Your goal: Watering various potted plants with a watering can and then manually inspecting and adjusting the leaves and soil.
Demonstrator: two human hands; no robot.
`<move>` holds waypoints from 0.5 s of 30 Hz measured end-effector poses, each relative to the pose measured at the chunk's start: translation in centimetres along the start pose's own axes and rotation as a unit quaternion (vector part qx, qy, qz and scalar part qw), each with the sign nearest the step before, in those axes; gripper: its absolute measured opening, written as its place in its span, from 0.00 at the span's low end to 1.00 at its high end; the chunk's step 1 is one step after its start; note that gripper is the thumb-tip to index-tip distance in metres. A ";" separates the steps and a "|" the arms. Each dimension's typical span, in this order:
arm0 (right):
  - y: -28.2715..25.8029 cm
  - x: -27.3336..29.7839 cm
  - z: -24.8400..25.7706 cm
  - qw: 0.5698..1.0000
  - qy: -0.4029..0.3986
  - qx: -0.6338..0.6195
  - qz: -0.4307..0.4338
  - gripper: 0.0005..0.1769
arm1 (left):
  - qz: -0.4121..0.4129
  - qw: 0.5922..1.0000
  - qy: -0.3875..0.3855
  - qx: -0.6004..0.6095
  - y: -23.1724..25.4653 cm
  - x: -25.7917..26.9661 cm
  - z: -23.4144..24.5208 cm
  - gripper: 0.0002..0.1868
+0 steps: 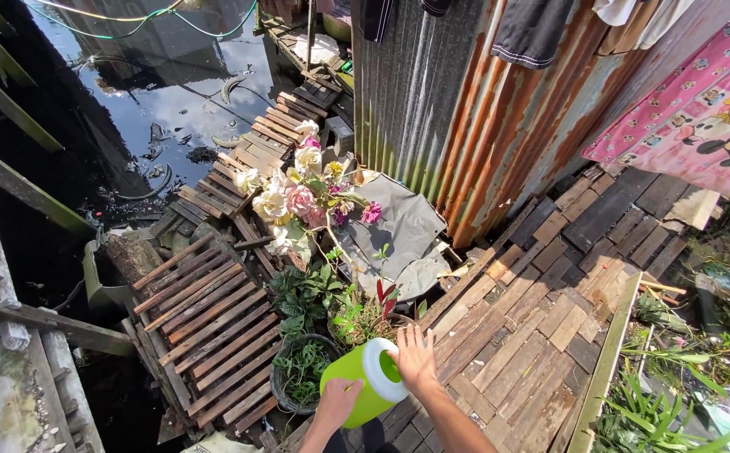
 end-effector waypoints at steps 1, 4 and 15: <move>-0.1 0.3 -0.2 1.000 -0.006 -0.003 -0.001 0.45 | 0.005 1.000 -0.004 -0.001 -0.2 0.3 0.0 0.32; -0.2 0.7 -0.4 1.000 -0.013 0.008 0.000 0.45 | -0.018 1.000 -0.001 -0.005 0.0 0.4 0.1 0.32; 1.5 -1.1 -1.8 1.000 0.018 0.018 0.002 0.44 | 0.038 0.999 -0.010 -0.020 0.6 -0.9 -0.8 0.33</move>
Point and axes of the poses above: each hand's wrist, its own x-axis away from the middle knuckle, its own z-axis out of the back of the hand, y = z × x, the point moved 6 cm from there along -x, towards the middle knuckle, and after that the axes turned 13 degrees about z, right-handed, at the moved point
